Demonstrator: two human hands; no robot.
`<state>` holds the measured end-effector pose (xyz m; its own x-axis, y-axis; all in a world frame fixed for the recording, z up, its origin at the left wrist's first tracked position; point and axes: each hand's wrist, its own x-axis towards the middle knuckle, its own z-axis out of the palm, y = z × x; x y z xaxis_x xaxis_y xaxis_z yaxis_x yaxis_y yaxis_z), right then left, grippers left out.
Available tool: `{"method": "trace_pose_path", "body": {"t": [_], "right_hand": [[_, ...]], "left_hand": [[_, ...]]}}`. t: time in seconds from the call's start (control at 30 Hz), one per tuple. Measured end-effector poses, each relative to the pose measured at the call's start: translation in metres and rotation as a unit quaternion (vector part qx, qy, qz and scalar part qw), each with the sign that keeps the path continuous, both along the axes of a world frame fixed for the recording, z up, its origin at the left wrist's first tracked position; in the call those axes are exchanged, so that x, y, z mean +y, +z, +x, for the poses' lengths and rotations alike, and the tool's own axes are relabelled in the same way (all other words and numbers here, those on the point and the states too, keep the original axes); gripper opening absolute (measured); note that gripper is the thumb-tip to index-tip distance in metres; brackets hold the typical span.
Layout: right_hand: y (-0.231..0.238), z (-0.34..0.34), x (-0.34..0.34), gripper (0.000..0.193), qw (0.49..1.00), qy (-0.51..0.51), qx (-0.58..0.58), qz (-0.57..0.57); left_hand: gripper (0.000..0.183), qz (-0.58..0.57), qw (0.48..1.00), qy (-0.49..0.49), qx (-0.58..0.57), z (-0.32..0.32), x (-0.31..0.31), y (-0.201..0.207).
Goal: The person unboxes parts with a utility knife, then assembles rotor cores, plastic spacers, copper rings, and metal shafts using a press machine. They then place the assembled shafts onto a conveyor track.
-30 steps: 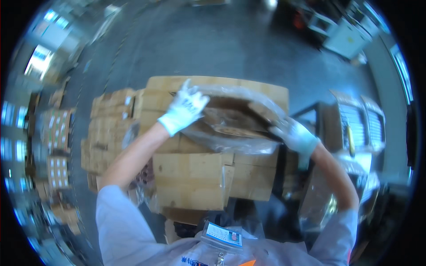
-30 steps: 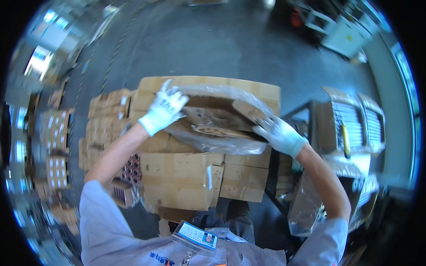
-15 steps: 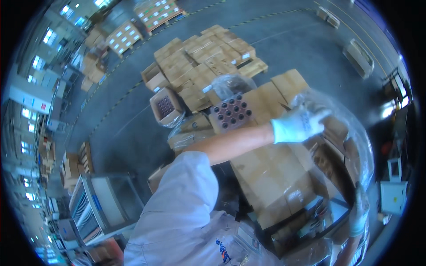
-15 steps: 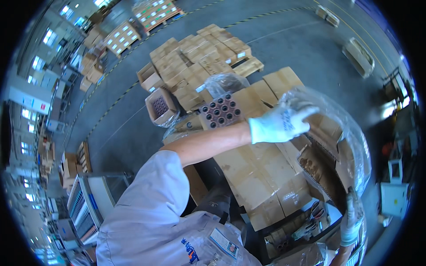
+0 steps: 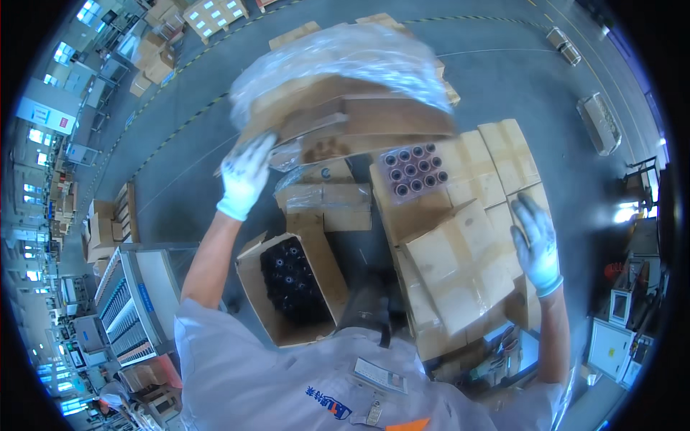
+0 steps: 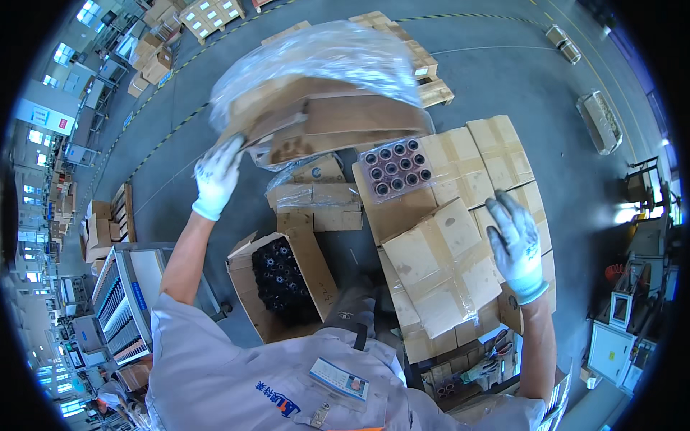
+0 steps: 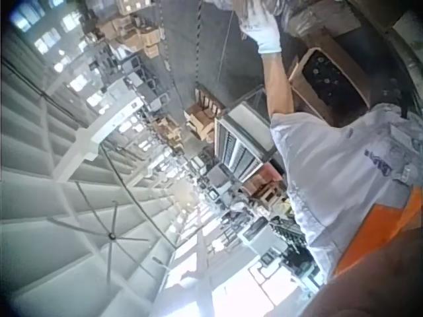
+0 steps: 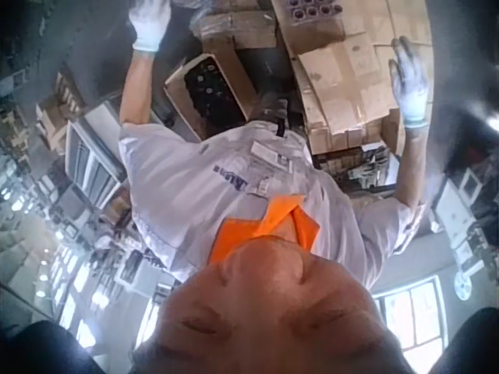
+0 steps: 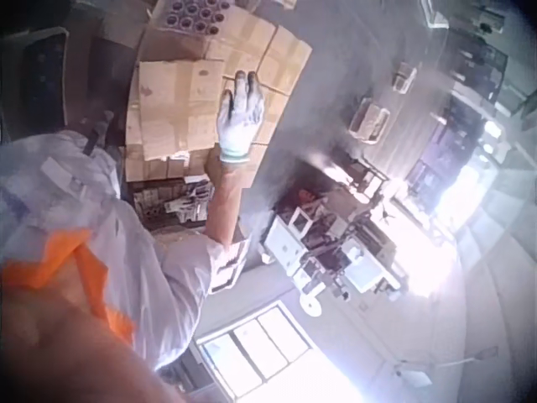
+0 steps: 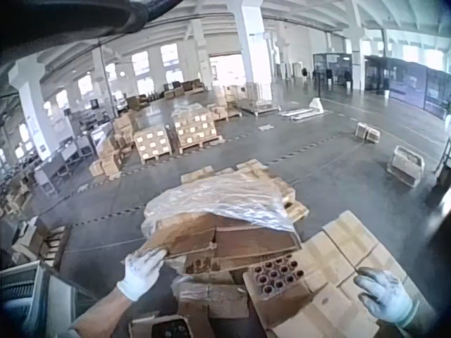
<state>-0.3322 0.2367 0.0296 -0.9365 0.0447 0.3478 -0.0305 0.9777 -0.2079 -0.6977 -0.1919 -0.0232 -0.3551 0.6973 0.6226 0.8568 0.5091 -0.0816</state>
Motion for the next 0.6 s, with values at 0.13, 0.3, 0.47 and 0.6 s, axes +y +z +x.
{"method": "trace_pose_path", "body": {"t": [0.13, 0.3, 0.47, 0.6], "right_hand": [[-0.036, 0.004, -0.006, 0.049, 0.996, 0.004, -0.076, -0.039], [-0.054, 0.026, -0.019, 0.042, 0.991, -0.019, -0.106, -0.084], [-0.047, 0.087, -0.042, 0.036, 0.977, -0.117, -0.131, -0.124], [-0.026, 0.166, -0.076, 0.032, 0.972, -0.171, -0.098, -0.130]], "left_hand": [[0.041, -0.044, 0.995, 0.082, -0.029, -0.017, -0.063, -0.056], [0.054, -0.283, 0.924, 0.184, -0.182, -0.001, -0.107, -0.194], [0.054, -0.321, 0.799, 0.254, -0.442, 0.044, -0.061, -0.225], [0.038, -0.103, 0.883, 0.147, -0.433, 0.059, 0.033, -0.195]]}}
